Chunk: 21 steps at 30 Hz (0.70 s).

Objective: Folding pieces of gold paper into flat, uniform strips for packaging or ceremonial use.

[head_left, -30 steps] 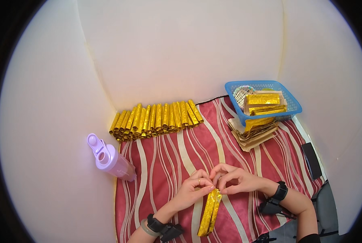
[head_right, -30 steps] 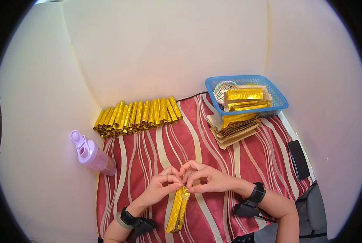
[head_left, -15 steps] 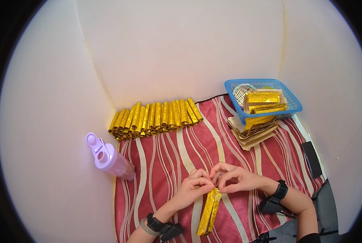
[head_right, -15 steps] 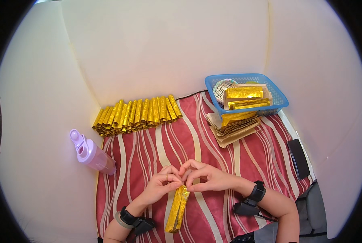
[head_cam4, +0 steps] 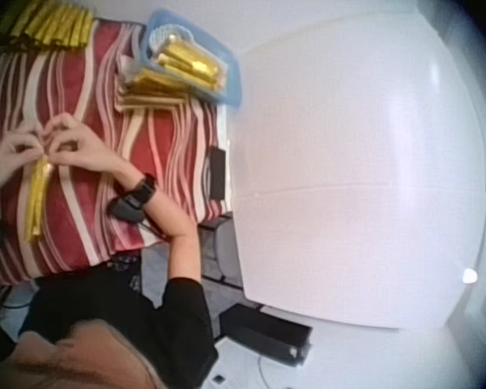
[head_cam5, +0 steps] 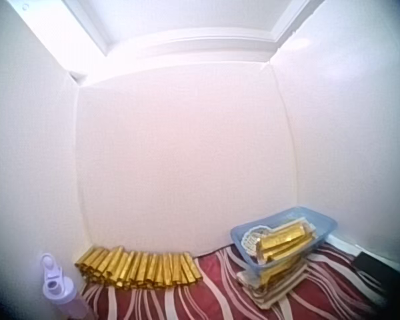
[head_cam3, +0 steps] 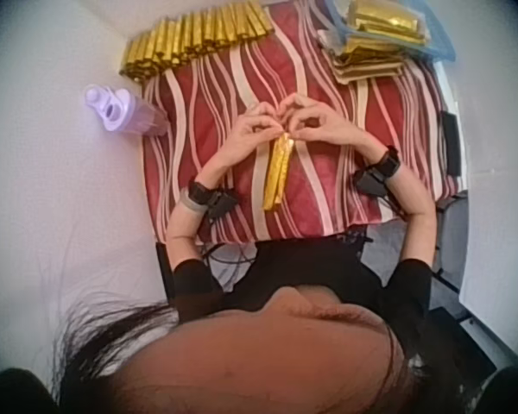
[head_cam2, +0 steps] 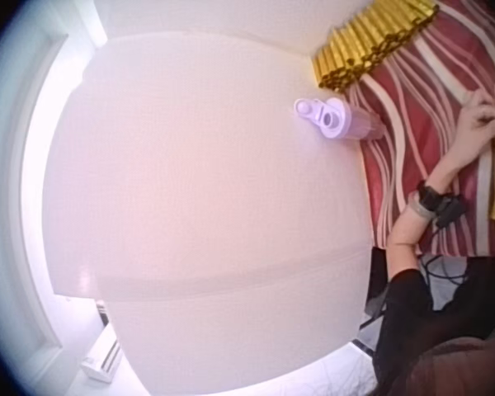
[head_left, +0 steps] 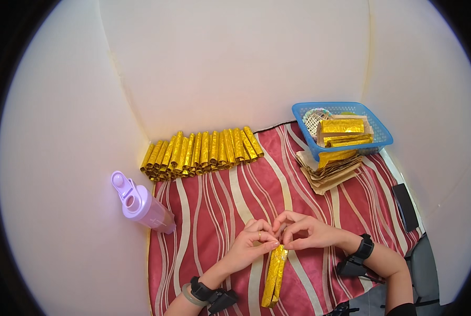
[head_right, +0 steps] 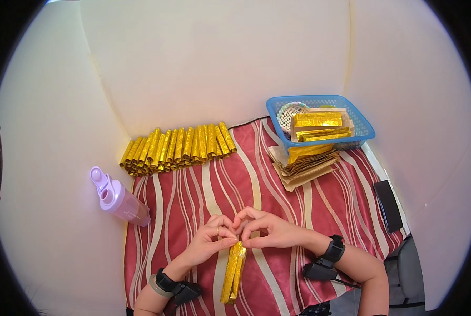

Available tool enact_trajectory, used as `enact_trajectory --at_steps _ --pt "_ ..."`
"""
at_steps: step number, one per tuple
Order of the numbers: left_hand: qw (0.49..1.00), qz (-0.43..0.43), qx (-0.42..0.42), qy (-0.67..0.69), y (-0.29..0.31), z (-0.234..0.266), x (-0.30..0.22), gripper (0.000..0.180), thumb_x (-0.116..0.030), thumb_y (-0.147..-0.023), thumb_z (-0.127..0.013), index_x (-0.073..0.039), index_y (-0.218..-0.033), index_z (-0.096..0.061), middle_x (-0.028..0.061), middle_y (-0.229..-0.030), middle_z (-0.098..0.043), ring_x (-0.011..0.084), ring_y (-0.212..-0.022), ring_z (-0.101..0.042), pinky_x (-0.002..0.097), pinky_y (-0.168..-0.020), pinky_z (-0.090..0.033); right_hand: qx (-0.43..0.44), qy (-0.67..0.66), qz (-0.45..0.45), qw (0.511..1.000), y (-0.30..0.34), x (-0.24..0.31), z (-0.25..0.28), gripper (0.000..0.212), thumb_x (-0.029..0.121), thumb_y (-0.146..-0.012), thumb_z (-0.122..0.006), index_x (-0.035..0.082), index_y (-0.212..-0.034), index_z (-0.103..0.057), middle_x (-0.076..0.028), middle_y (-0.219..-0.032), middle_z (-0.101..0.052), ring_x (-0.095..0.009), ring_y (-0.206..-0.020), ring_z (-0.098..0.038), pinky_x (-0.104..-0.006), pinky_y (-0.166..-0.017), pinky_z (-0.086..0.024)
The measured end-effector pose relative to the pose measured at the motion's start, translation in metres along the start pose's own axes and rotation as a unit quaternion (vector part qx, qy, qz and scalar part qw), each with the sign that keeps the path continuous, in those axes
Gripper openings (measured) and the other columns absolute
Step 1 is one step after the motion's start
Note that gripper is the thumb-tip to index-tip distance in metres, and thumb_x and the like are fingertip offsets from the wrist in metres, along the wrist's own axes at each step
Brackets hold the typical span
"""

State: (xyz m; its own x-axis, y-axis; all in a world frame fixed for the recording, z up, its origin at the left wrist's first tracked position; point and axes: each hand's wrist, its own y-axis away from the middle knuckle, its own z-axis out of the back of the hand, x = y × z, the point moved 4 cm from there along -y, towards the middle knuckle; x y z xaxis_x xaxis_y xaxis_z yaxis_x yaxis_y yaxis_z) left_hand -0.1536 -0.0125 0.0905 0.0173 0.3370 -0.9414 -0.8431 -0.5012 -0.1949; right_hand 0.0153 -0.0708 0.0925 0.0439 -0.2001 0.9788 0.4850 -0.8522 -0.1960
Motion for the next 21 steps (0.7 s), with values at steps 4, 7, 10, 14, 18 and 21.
enact_trajectory --at_steps 4,7,10,14,18,21 --pt "1.000 0.004 0.000 0.008 0.000 0.000 0.002 0.011 -0.017 -0.086 -0.069 -0.007 -0.090 -0.073 -0.0001 -0.097 -0.055 0.0158 -0.101 -0.045 0.0323 -0.094 -0.033 -0.006 -0.011 0.010 1.000 0.000 0.000 0.000 0.007 0.011 -0.087 -0.068 0.006 -0.091 -0.069 -0.005 -0.121 -0.045 -0.014 -0.113 -0.047 -0.0269 -0.091 -0.041" --pt "1.000 0.005 -0.002 0.012 0.000 0.001 0.002 0.011 -0.017 -0.086 -0.069 -0.007 -0.089 -0.073 -0.0003 -0.097 -0.055 0.0157 -0.101 -0.045 0.0323 -0.094 -0.033 0.003 -0.009 0.006 1.000 0.001 0.003 0.001 0.008 0.012 -0.088 -0.068 0.006 -0.094 -0.069 -0.005 -0.122 -0.046 -0.014 -0.114 -0.047 -0.0266 -0.091 -0.041" --pt "0.999 0.018 -0.007 0.030 0.001 0.002 0.003 0.011 -0.017 -0.086 -0.069 -0.007 -0.088 -0.072 -0.0005 -0.097 -0.055 0.0156 -0.101 -0.045 0.0323 -0.094 -0.033 0.010 0.003 0.003 1.000 0.000 0.001 0.002 0.009 0.012 -0.088 -0.067 0.007 -0.096 -0.069 -0.005 -0.123 -0.047 -0.015 -0.115 -0.047 -0.0271 -0.091 -0.041" --pt "0.999 0.027 -0.009 0.034 0.000 0.003 0.005 0.011 -0.017 -0.086 -0.068 -0.007 -0.088 -0.073 -0.0006 -0.098 -0.055 0.0155 -0.102 -0.044 0.0327 -0.095 -0.032 -0.003 -0.004 -0.002 1.000 -0.002 0.000 -0.001 0.008 0.012 -0.088 -0.067 0.006 -0.094 -0.069 -0.006 -0.124 -0.047 -0.016 -0.115 -0.048 -0.0287 -0.094 -0.040" --pt "0.998 0.024 -0.046 0.043 0.000 0.003 0.003 0.012 -0.015 -0.087 -0.067 -0.006 -0.095 -0.071 0.0003 -0.098 -0.056 0.0132 -0.099 -0.050 0.0298 -0.090 -0.038 -0.034 -0.028 0.001 0.999 -0.003 -0.005 0.001 0.007 0.011 -0.089 -0.067 0.006 -0.093 -0.067 -0.006 -0.124 -0.047 -0.016 -0.116 -0.048 -0.0302 -0.097 -0.039" --pt "0.984 0.062 -0.105 0.131 -0.003 0.009 0.003 0.027 -0.013 -0.089 -0.065 -0.005 -0.115 -0.062 0.0025 -0.104 -0.057 0.0117 -0.097 -0.053 0.0275 -0.087 -0.043 -0.143 0.086 0.060 0.984 0.000 -0.005 0.015 0.007 0.010 -0.089 -0.066 0.005 -0.093 -0.067 -0.005 -0.120 -0.047 -0.013 -0.111 -0.049 -0.0275 -0.092 -0.041"
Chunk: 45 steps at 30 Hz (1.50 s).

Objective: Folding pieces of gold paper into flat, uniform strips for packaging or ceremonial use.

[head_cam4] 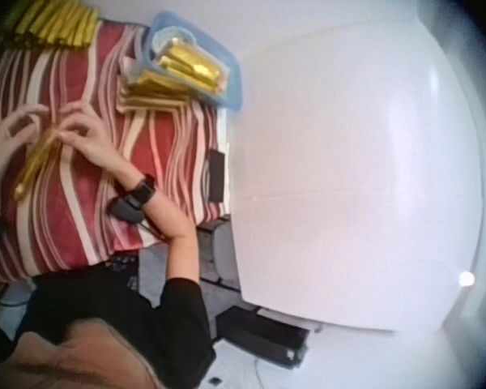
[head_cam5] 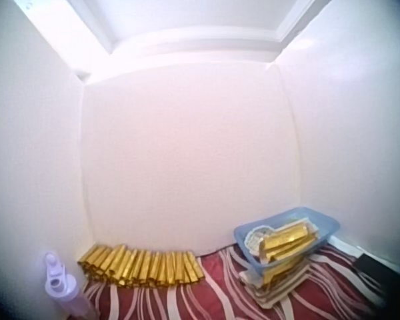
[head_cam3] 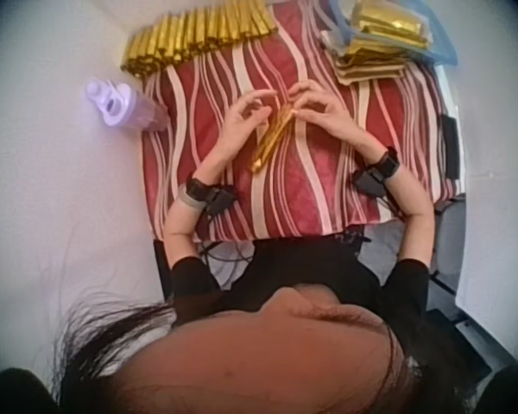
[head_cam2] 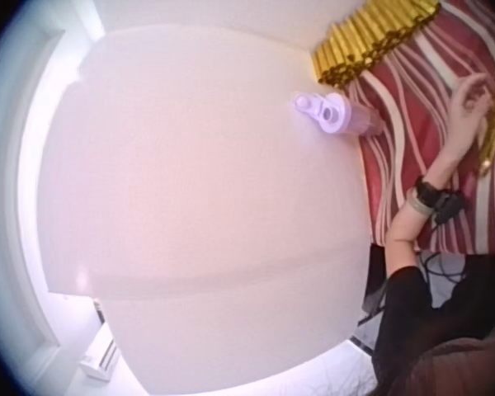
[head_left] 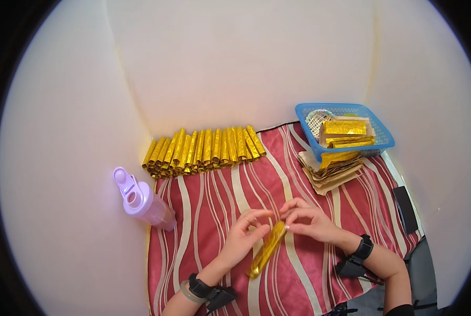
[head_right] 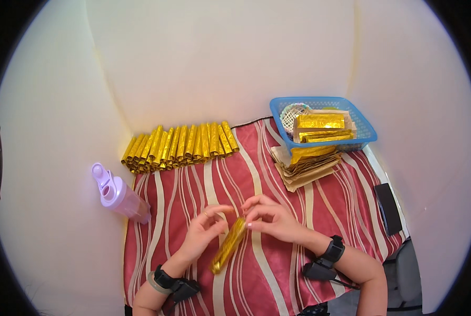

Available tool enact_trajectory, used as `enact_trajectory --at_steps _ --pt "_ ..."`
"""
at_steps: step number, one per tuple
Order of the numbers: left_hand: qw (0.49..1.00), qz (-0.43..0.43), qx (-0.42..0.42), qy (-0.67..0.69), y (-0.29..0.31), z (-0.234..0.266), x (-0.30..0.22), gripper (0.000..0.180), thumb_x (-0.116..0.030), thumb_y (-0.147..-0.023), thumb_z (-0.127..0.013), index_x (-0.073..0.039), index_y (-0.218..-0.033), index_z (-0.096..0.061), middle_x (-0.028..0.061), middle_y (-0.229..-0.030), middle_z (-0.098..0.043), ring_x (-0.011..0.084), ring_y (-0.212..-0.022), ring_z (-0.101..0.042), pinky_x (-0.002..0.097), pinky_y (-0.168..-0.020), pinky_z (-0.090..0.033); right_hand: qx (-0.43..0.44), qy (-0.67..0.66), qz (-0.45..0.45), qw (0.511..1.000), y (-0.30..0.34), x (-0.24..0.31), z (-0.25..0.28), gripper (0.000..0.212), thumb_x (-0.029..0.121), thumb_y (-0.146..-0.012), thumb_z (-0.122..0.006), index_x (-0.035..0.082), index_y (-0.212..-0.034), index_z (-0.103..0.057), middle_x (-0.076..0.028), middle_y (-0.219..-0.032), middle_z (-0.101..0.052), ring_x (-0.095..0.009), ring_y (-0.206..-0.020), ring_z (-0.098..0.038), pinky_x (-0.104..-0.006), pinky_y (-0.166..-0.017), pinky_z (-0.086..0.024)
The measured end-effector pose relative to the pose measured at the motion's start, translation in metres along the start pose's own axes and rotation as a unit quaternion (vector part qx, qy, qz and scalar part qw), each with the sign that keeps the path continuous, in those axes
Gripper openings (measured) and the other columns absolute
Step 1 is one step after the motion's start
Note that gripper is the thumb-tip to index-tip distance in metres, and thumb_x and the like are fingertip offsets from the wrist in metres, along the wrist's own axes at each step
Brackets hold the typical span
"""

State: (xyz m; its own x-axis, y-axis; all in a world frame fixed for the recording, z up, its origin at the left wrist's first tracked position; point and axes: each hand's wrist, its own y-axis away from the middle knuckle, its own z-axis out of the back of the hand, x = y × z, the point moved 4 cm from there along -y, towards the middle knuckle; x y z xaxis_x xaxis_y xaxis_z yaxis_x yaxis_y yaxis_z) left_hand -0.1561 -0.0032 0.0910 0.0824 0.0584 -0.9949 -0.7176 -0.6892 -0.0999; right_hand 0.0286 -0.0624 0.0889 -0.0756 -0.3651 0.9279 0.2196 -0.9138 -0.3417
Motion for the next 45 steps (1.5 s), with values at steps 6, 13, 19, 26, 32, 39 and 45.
enact_trajectory --at_steps 6,13,19,26,32,39,45 --pt "1.000 -0.029 0.010 -0.005 0.001 0.005 0.000 0.064 0.001 -0.081 -0.070 -0.004 -0.139 -0.043 0.0091 -0.137 -0.048 0.0151 -0.109 -0.057 0.0298 -0.095 -0.047 -0.181 -0.042 -0.018 0.982 0.004 -0.009 0.020 0.006 0.006 -0.090 -0.064 0.003 -0.094 -0.066 -0.001 -0.107 -0.051 -0.007 -0.094 -0.052 -0.0207 -0.079 -0.043" --pt "0.991 -0.107 -0.055 -0.055 -0.002 0.007 -0.001 0.041 0.000 -0.082 -0.070 0.000 -0.121 -0.058 0.0105 -0.123 -0.060 0.0180 -0.113 -0.057 0.0307 -0.097 -0.046 -0.214 -0.143 -0.057 0.965 0.008 -0.016 0.025 0.024 0.003 -0.087 -0.066 0.003 -0.110 -0.059 -0.001 -0.101 -0.059 -0.006 -0.086 -0.055 -0.0197 -0.076 -0.044" --pt "0.975 -0.172 -0.042 -0.133 0.000 0.008 -0.007 0.035 0.001 -0.081 -0.069 -0.002 -0.115 -0.062 0.0125 -0.126 -0.059 0.0211 -0.115 -0.058 0.0308 -0.096 -0.047 -0.203 -0.057 -0.022 0.977 0.003 -0.004 0.022 0.034 0.002 -0.086 -0.067 0.003 -0.119 -0.060 -0.002 -0.099 -0.063 -0.006 -0.088 -0.059 -0.0208 -0.076 -0.047" --pt "0.988 -0.074 -0.063 0.122 0.002 0.007 -0.004 0.033 0.000 -0.089 -0.057 -0.003 -0.122 -0.056 0.0226 -0.135 -0.050 0.0246 -0.119 -0.056 0.0303 -0.090 -0.053 -0.239 -0.064 -0.010 0.969 0.008 -0.001 0.026 0.022 0.003 -0.086 -0.069 0.002 -0.107 -0.066 -0.002 -0.099 -0.065 -0.006 -0.085 -0.059 -0.0200 -0.075 -0.047" --pt "0.985 -0.061 -0.058 0.150 0.002 0.009 0.000 0.025 0.003 -0.091 -0.053 0.000 -0.116 -0.058 0.0206 -0.137 -0.049 0.0235 -0.118 -0.056 0.0315 -0.088 -0.054 -0.244 -0.053 -0.013 0.968 0.008 0.001 0.024 0.021 0.003 -0.085 -0.069 0.002 -0.106 -0.066 -0.002 -0.098 -0.065 -0.006 -0.084 -0.059 -0.0198 -0.075 -0.047" --pt "0.979 -0.032 -0.080 0.184 0.001 0.008 0.002 0.023 0.002 -0.090 -0.054 -0.001 -0.112 -0.059 0.0225 -0.134 -0.051 0.0241 -0.117 -0.058 0.0282 -0.084 -0.056 -0.248 -0.046 -0.005 0.968 0.009 -0.001 0.026 0.020 0.004 -0.085 -0.070 0.003 -0.105 -0.066 -0.001 -0.097 -0.065 -0.005 -0.082 -0.059 -0.0191 -0.072 -0.046" --pt "0.987 -0.116 -0.039 0.101 0.000 0.008 0.001 0.031 0.010 -0.086 -0.057 0.002 -0.116 -0.059 0.0209 -0.136 -0.050 0.0240 -0.122 -0.053 0.0329 -0.099 -0.047 -0.263 -0.084 -0.026 0.961 0.010 -0.005 0.028 0.019 0.004 -0.085 -0.070 0.003 -0.103 -0.066 -0.001 -0.094 -0.066 -0.005 -0.081 -0.058 -0.0190 -0.072 -0.046"
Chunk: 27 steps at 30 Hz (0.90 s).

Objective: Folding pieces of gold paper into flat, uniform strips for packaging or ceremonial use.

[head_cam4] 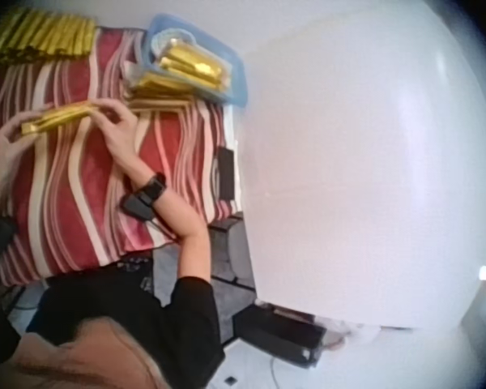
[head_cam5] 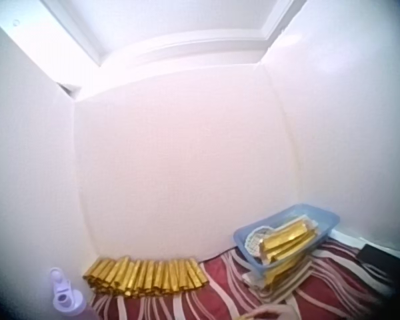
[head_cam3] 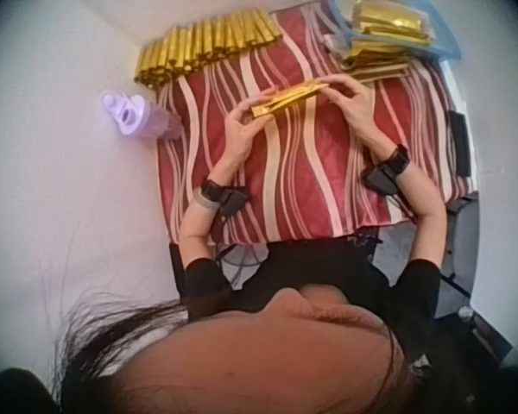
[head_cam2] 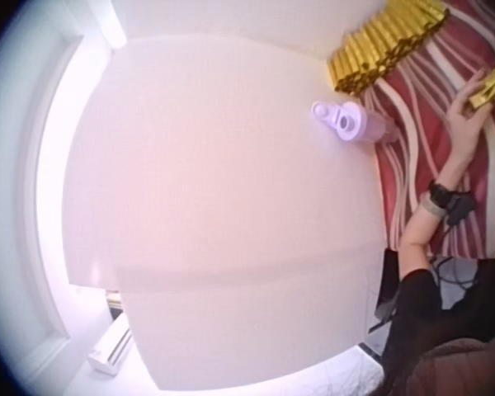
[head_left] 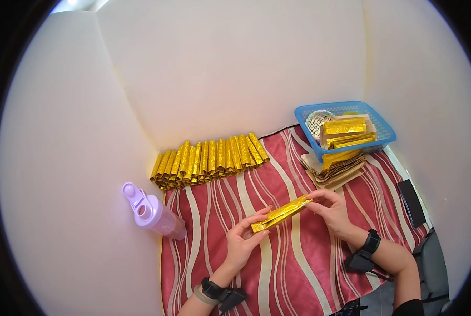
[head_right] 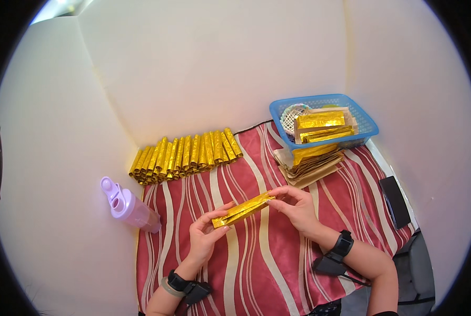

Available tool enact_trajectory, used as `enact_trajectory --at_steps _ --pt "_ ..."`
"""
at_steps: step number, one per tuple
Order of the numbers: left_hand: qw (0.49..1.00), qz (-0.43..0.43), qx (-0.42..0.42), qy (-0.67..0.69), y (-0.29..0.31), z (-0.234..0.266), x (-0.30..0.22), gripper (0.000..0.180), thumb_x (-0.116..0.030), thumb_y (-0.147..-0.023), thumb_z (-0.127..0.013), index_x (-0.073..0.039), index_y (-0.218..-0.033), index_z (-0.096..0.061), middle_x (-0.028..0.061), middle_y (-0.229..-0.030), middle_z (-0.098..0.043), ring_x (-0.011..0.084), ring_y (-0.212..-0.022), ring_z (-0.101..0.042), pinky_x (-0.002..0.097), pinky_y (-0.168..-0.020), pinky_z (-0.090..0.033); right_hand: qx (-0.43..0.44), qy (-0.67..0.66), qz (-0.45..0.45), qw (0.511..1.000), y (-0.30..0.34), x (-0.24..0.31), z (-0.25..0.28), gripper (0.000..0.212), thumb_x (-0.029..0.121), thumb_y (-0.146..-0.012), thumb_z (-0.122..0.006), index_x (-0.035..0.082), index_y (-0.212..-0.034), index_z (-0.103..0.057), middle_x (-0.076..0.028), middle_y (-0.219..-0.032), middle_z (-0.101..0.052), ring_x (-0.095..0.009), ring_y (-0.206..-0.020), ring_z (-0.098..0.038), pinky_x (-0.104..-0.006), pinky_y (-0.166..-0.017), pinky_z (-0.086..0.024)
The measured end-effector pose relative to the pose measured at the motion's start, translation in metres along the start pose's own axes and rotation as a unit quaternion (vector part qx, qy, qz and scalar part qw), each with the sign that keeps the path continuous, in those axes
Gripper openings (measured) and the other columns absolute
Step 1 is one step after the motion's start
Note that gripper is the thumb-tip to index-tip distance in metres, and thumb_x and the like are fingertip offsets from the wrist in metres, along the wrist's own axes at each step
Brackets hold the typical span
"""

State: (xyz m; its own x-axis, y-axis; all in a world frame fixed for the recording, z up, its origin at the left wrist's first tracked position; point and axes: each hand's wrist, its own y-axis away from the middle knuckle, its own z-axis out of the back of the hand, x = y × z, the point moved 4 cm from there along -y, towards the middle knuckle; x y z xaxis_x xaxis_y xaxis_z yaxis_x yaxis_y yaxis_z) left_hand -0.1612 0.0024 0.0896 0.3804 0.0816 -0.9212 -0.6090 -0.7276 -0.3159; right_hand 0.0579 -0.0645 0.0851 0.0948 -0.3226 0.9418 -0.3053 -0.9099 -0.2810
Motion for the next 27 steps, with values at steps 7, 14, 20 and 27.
enact_trajectory --at_steps 7,14,20,27 --pt "0.999 0.032 -0.016 0.001 0.001 0.003 0.003 0.035 0.009 -0.084 -0.062 0.002 -0.119 -0.059 0.0198 -0.131 -0.055 0.0232 -0.120 -0.054 0.0327 -0.101 -0.045 0.014 0.000 0.004 1.000 -0.001 0.000 0.001 0.020 0.004 -0.085 -0.071 0.002 -0.104 -0.065 -0.002 -0.096 -0.067 -0.006 -0.083 -0.060 -0.0195 -0.073 -0.047" --pt "0.998 0.044 -0.029 0.030 0.002 0.004 0.004 0.026 0.008 -0.084 -0.063 0.002 -0.110 -0.064 0.0207 -0.128 -0.057 0.0220 -0.114 -0.058 0.0299 -0.094 -0.050 0.014 -0.014 0.007 1.000 0.000 0.001 0.002 0.018 0.004 -0.084 -0.072 0.004 -0.100 -0.066 -0.002 -0.095 -0.067 -0.006 -0.082 -0.061 -0.0192 -0.072 -0.047" --pt "0.998 0.047 -0.046 0.023 0.004 0.005 0.006 0.023 0.007 -0.086 -0.062 0.002 -0.109 -0.065 0.0204 -0.126 -0.059 0.0200 -0.106 -0.062 0.0286 -0.085 -0.054 0.015 -0.016 0.005 1.000 0.000 -0.006 0.005 0.017 0.004 -0.083 -0.072 0.004 -0.099 -0.066 -0.001 -0.092 -0.067 -0.005 -0.080 -0.060 -0.0180 -0.070 -0.046" --pt "0.998 0.041 -0.053 0.012 0.005 0.008 0.007 0.022 0.005 -0.087 -0.062 0.002 -0.108 -0.065 0.0194 -0.122 -0.061 0.0191 -0.103 -0.064 0.0282 -0.083 -0.056 0.035 -0.022 -0.006 0.999 -0.001 0.006 -0.004 0.013 0.005 -0.085 -0.070 0.003 -0.098 -0.069 -0.002 -0.092 -0.069 -0.004 -0.077 -0.059 -0.0171 -0.068 -0.045"
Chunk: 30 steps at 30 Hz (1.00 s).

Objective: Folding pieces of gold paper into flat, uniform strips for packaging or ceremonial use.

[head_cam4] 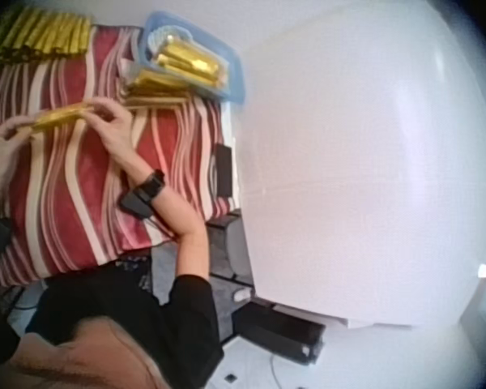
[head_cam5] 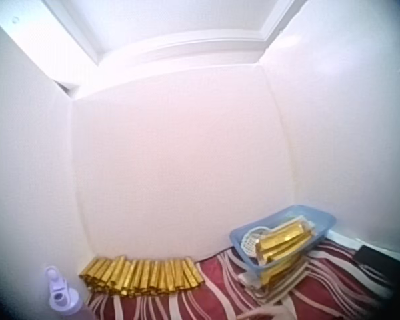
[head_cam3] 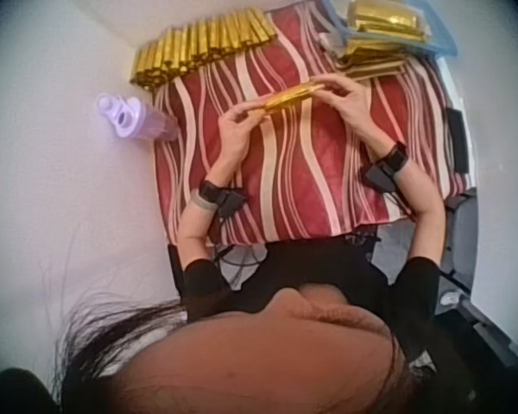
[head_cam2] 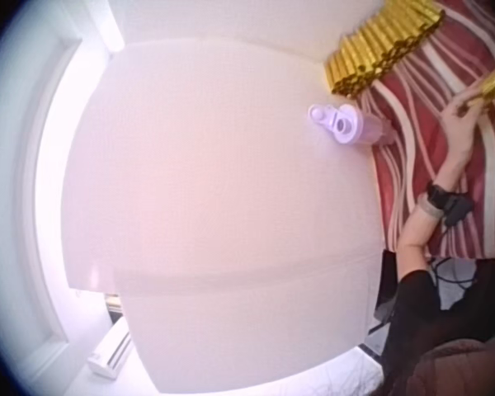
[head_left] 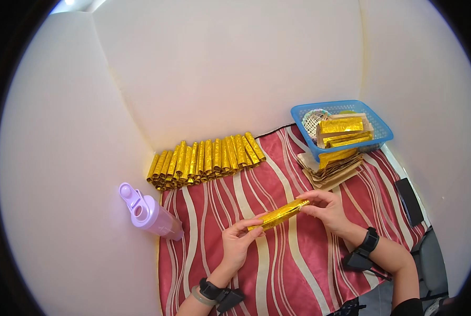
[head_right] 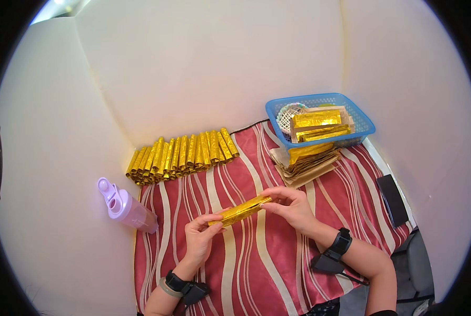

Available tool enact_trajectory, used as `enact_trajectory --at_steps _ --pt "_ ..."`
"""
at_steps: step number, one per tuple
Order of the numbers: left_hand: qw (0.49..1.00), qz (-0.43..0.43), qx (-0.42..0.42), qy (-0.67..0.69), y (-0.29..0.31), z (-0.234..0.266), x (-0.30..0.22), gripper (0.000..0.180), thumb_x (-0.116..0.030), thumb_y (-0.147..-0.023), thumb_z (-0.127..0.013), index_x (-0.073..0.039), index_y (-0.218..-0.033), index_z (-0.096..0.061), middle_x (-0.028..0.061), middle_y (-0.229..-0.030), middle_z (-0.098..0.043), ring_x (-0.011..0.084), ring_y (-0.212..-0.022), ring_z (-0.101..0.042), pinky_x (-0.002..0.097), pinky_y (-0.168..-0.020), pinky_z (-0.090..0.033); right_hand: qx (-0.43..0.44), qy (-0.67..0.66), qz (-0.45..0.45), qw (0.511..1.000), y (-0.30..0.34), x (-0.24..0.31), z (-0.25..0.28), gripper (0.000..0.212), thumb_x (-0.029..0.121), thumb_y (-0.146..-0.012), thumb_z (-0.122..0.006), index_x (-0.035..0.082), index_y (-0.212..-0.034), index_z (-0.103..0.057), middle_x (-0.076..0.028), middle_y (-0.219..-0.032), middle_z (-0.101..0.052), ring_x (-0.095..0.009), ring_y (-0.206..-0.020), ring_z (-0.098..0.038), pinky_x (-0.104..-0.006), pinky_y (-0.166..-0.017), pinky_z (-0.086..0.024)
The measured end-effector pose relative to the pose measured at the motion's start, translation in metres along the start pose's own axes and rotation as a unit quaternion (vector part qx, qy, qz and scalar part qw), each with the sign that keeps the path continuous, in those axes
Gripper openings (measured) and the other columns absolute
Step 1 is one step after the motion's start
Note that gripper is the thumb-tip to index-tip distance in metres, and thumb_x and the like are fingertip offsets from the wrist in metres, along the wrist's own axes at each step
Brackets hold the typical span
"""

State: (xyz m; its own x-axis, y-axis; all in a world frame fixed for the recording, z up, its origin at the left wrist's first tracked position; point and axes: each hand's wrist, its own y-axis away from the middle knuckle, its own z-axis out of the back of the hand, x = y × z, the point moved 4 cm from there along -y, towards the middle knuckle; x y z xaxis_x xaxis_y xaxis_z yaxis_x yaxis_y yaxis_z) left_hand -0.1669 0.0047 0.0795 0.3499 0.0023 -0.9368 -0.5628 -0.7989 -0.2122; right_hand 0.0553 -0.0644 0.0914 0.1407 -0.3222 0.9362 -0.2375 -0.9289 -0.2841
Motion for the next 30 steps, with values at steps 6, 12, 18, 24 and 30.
enact_trajectory --at_steps 6,12,18,24,30 --pt "1.000 0.013 -0.009 0.003 -0.0019 -0.0071 -0.0041 0.026 0.004 -0.087 -0.063 0.003 -0.113 -0.064 0.0186 -0.121 -0.062 0.0183 -0.103 -0.064 0.0291 -0.086 -0.055 0.021 0.038 0.004 0.999 0.0022 -0.0045 -0.0005 0.018 0.006 -0.086 -0.069 0.002 -0.104 -0.070 -0.001 -0.091 -0.069 -0.003 -0.073 -0.058 -0.0170 -0.064 -0.045" --pt "0.999 0.010 -0.021 -0.022 0.0001 -0.0042 -0.0017 0.026 0.003 -0.086 -0.064 0.003 -0.112 -0.065 0.0172 -0.116 -0.065 0.0164 -0.099 -0.065 0.0261 -0.082 -0.054 0.014 0.034 -0.018 0.999 0.0029 -0.0025 -0.0007 0.016 0.004 -0.086 -0.068 0.001 -0.101 -0.071 -0.002 -0.091 -0.070 -0.004 -0.071 -0.057 -0.0178 -0.064 -0.046" --pt "1.000 0.010 -0.027 -0.010 0.0009 -0.0030 -0.0004 0.021 0.004 -0.085 -0.065 0.001 -0.106 -0.068 0.0183 -0.115 -0.066 0.0157 -0.097 -0.065 0.0256 -0.080 -0.054 0.022 0.047 -0.036 0.998 0.0036 -0.0033 0.0030 0.016 0.003 -0.086 -0.068 0.000 -0.101 -0.071 -0.005 -0.094 -0.070 -0.006 -0.078 -0.061 -0.0187 -0.068 -0.048" --pt "0.999 0.004 -0.031 -0.004 0.0017 -0.0017 -0.0011 0.016 0.004 -0.085 -0.065 0.002 -0.100 -0.069 0.0214 -0.116 -0.065 0.0171 -0.095 -0.065 0.0260 -0.078 -0.055 0.038 0.025 -0.023 0.999 0.0027 -0.0046 0.0023 0.014 0.002 -0.086 -0.067 -0.001 -0.100 -0.070 -0.007 -0.097 -0.070 -0.010 -0.087 -0.064 -0.0217 -0.078 -0.050" --pt "0.999 0.015 -0.034 -0.008 0.0014 -0.0006 -0.0009 0.014 0.005 -0.085 -0.065 0.002 -0.098 -0.070 0.0218 -0.115 -0.065 0.0176 -0.095 -0.066 0.0257 -0.078 -0.055 0.038 0.018 -0.019 0.999 0.0018 -0.0074 0.0038 0.014 0.002 -0.087 -0.067 -0.001 -0.100 -0.070 -0.008 -0.097 -0.070 -0.010 -0.089 -0.065 -0.0225 -0.080 -0.051"
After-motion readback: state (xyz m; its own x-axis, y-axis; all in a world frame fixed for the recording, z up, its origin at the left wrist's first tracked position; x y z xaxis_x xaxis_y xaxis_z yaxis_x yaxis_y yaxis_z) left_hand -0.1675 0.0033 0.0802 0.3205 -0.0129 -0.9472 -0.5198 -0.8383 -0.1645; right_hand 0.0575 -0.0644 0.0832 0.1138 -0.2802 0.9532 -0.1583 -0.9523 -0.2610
